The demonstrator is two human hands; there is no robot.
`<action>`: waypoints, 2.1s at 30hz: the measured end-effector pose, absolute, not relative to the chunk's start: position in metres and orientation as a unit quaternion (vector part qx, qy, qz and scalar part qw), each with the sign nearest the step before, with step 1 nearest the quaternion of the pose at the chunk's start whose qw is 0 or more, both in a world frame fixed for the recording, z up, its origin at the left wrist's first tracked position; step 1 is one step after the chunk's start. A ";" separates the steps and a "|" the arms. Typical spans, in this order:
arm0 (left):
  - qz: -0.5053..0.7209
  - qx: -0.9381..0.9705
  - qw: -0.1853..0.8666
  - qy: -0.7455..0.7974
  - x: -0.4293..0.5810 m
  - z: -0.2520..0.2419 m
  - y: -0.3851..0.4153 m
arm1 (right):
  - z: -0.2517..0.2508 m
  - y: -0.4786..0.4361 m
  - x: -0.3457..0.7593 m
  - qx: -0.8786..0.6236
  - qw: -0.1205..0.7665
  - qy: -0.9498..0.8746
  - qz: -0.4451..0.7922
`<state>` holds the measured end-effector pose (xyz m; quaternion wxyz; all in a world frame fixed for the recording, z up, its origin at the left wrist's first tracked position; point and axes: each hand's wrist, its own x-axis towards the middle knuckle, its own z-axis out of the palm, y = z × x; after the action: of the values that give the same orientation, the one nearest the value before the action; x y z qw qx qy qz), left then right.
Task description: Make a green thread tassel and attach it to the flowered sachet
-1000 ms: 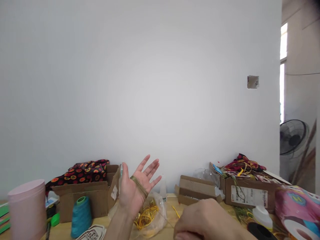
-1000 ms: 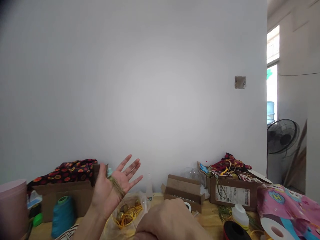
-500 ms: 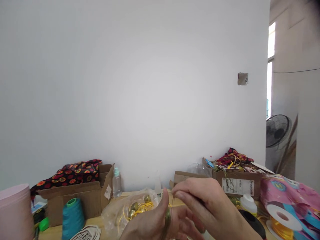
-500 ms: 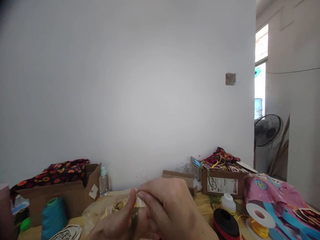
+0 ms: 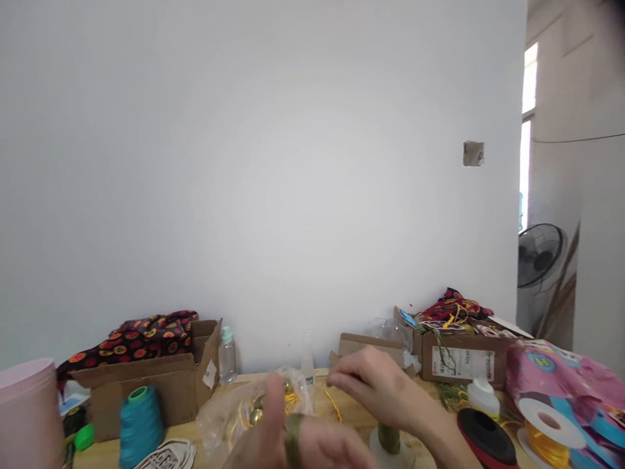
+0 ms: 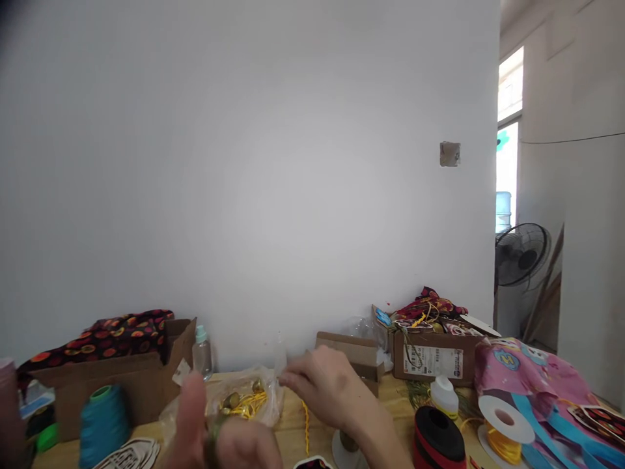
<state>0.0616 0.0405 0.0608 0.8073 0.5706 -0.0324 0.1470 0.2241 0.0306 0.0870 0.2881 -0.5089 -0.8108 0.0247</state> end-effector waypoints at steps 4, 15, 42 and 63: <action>0.273 0.412 0.855 -0.159 0.053 0.086 0.059 | 0.069 0.038 0.214 -0.493 0.224 -0.839 0.045; 0.501 0.345 0.794 0.006 0.041 0.078 0.112 | 0.099 0.003 0.198 -0.450 0.128 -0.883 -0.035; 0.070 0.654 0.750 0.062 0.074 0.058 0.061 | 0.099 0.013 0.219 -0.477 0.335 -0.813 0.011; 0.303 0.350 0.868 -0.181 0.024 0.102 0.057 | 0.105 0.020 0.303 -0.736 0.217 -0.640 -0.023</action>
<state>0.0236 0.0571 0.1022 0.8678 0.3502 -0.1810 0.3027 0.3026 0.0196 0.1054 0.2175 -0.7363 -0.6404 -0.0229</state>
